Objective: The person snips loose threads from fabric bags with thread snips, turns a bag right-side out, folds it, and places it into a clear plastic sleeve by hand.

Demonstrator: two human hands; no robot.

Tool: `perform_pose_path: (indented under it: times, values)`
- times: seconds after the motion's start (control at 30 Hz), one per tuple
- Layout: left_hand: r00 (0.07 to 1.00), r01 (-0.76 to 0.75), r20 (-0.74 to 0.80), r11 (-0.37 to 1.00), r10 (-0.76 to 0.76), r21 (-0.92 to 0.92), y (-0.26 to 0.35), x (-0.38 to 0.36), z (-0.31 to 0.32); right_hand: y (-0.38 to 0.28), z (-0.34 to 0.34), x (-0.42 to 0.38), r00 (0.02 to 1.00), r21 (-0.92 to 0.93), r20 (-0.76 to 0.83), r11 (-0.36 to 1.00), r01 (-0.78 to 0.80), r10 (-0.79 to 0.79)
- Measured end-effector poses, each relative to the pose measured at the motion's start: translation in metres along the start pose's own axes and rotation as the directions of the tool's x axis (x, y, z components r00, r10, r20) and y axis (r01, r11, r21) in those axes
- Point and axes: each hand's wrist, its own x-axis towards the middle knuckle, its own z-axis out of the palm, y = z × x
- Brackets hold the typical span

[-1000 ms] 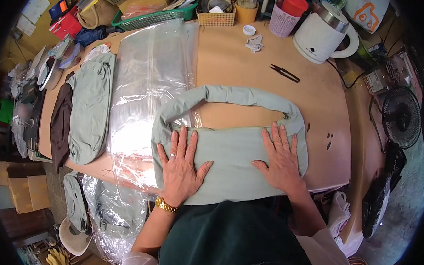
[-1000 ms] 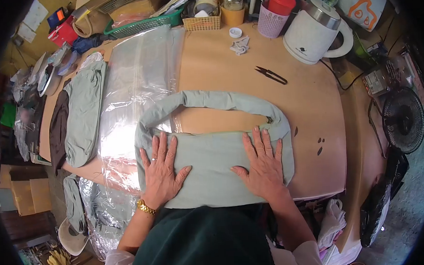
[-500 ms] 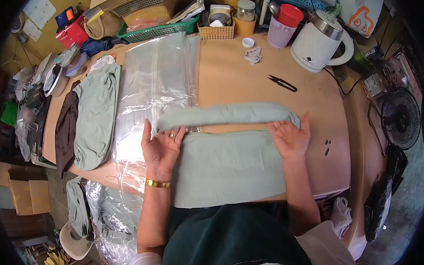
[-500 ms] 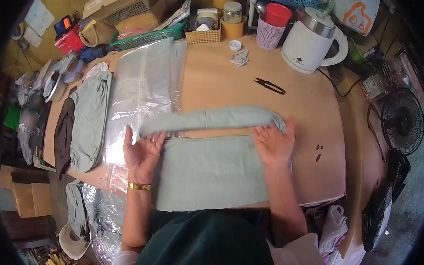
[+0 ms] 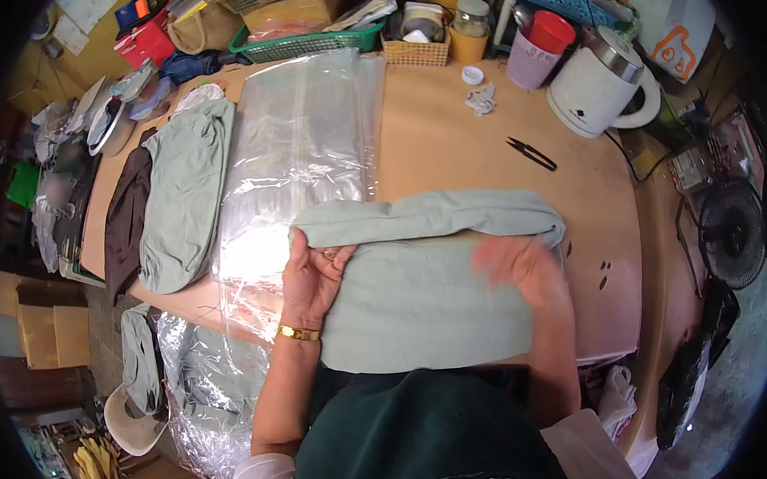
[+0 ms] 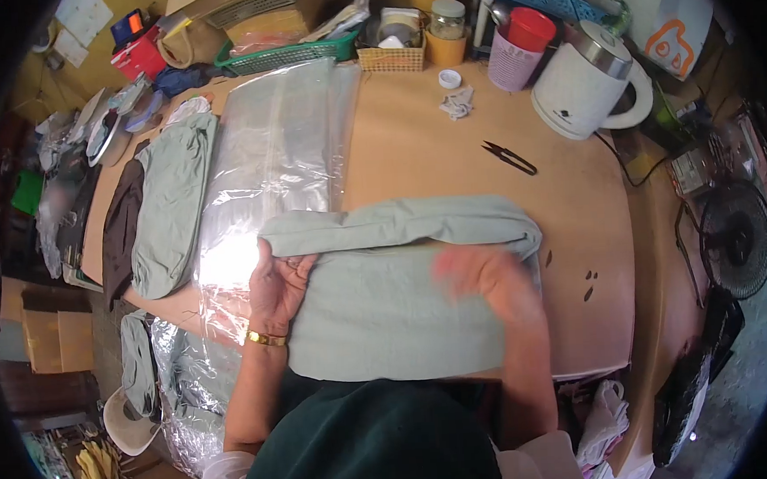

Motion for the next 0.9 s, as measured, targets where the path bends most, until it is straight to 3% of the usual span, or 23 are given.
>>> perform_pose_path:
  times: [0.03, 0.07, 0.1, 0.13, 0.17, 0.23, 0.27, 0.33, 0.4, 0.43, 0.47, 0.53, 0.57, 0.63, 0.67, 0.73, 0.8, 0.9]
  values:
    - [1.000, -0.020, -0.020, 0.995, 0.022, 0.100, -0.004, 0.002, 0.002, -0.011, 0.039, 0.004, 0.871, -0.419, 0.119, 0.820, -0.391, 0.476]
    - [0.999, -0.039, -0.023, 0.994, 0.041, 0.098, -0.007, -0.001, 0.011, -0.016, 0.073, 0.008, 0.539, -0.769, 0.010, 0.351, -0.534, 0.842]
    - [0.999, -0.049, -0.011, 0.979, 0.053, 0.199, -0.009, -0.006, 0.028, -0.013, 0.099, 0.015, 0.526, -0.776, 0.019, 0.345, -0.529, 0.850]
    - [0.998, -0.054, -0.001, 0.952, 0.058, 0.301, -0.013, -0.010, 0.037, -0.006, 0.123, 0.023, 0.729, -0.906, 0.047, 0.337, -0.257, 0.683]
    - [0.998, -0.056, 0.011, 0.945, 0.056, 0.323, -0.017, -0.014, 0.039, 0.005, 0.140, 0.032, 0.870, -0.969, 0.142, 0.247, 0.024, 0.473]
    - [0.999, -0.046, 0.039, 0.942, 0.035, 0.333, -0.022, -0.024, 0.048, 0.030, 0.156, 0.069, 0.978, -0.971, 0.193, 0.161, 0.179, 0.075]
    - [0.997, -0.025, 0.071, 0.940, 0.001, 0.341, -0.025, -0.028, 0.052, 0.037, 0.155, 0.089, 0.976, -0.968, 0.204, 0.165, 0.189, 0.079]
    - [0.997, -0.046, 0.072, 0.931, 0.021, 0.363, -0.029, -0.032, 0.052, 0.054, 0.148, 0.122, 0.892, -0.951, 0.258, -0.065, 0.302, 0.371]
    - [1.000, 0.004, 0.024, 0.862, -0.019, 0.507, -0.030, -0.034, 0.048, 0.066, 0.153, 0.131, 0.851, -0.945, 0.235, -0.094, 0.313, 0.469]
    - [0.991, 0.016, -0.120, 0.835, 0.061, 0.549, -0.031, -0.037, 0.055, 0.072, 0.154, 0.134, 0.807, -0.941, 0.193, -0.128, 0.313, 0.558]
    - [0.990, 0.004, -0.123, 0.837, 0.076, 0.548, -0.028, -0.038, 0.051, 0.077, 0.152, 0.134, 0.798, -0.938, 0.202, -0.124, 0.325, 0.567]
    - [0.942, 0.093, -0.301, 0.747, 0.148, 0.659, -0.023, -0.040, 0.042, 0.084, 0.143, 0.127, 0.835, -0.933, 0.316, -0.010, 0.359, 0.451]
    - [0.939, 0.085, -0.305, 0.751, 0.159, 0.655, -0.024, -0.041, 0.040, 0.088, 0.142, 0.124, 0.827, -0.931, 0.321, -0.008, 0.366, 0.461]
    - [0.919, 0.068, -0.304, 0.656, 0.252, 0.752, -0.029, -0.042, 0.040, 0.094, 0.139, 0.120, 0.926, -0.979, 0.200, 0.029, 0.201, 0.321]
    - [0.918, 0.073, -0.307, 0.653, 0.252, 0.754, -0.031, -0.044, 0.042, 0.100, 0.131, 0.121, 0.926, -0.980, 0.199, 0.034, 0.198, 0.320]
    - [0.934, -0.047, -0.160, 0.554, 0.318, 0.831, -0.038, -0.046, 0.050, 0.106, 0.115, 0.124, 0.965, -0.987, 0.163, 0.038, 0.158, 0.207]
    - [0.938, -0.107, -0.078, 0.493, 0.339, 0.864, -0.042, -0.044, 0.041, 0.104, 0.111, 0.127, 0.954, -0.988, 0.139, -0.021, 0.150, 0.264]
    - [0.947, -0.186, -0.031, 0.626, 0.318, 0.757, -0.042, -0.042, 0.035, 0.078, 0.113, 0.133, 0.915, -0.979, 0.104, -0.123, 0.164, 0.390]
